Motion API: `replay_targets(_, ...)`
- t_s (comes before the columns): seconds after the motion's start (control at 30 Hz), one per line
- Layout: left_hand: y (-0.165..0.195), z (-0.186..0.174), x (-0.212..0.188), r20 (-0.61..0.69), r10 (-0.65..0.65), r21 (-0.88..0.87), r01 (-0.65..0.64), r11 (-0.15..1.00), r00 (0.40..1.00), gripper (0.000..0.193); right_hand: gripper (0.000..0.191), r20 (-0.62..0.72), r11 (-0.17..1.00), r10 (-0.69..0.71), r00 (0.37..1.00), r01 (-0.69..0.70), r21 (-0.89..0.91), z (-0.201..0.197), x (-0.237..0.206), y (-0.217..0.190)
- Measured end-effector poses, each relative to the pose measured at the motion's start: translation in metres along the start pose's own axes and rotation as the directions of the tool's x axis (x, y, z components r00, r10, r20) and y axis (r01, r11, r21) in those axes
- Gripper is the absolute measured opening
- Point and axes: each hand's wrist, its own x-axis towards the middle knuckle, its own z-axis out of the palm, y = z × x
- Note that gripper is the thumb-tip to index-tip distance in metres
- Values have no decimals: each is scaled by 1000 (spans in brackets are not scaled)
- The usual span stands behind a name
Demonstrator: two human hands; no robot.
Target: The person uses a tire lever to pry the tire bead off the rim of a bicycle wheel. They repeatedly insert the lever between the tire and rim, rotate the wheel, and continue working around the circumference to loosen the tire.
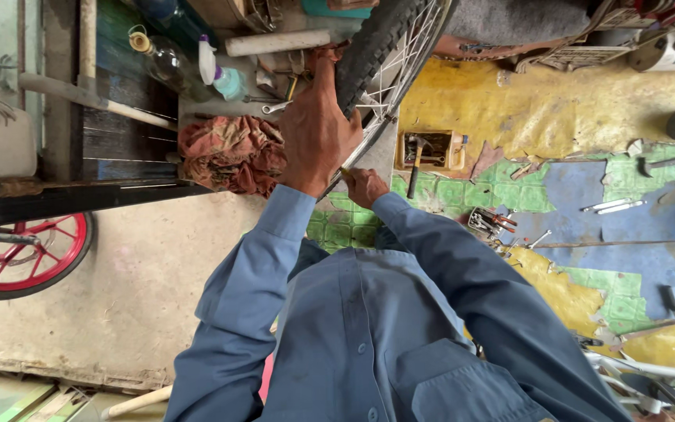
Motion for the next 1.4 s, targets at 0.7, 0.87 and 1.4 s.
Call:
replay_targets(0.7, 12, 1, -4, 24, -14, 26, 13, 1000, 1000, 79, 23, 267, 993, 26, 963, 7, -120, -24, 21, -1)
replay_targets(0.87, 13, 0, -5, 37, -46, 29, 45, 999, 998, 83, 23, 397, 991, -80, 914, 29, 133, -22, 28, 3)
replay_targets(1.4, 15, -1, -6, 21, -29, 37, 28, 999, 999, 79, 20, 460, 998, 21, 888, -44, 40, -21, 30, 14)
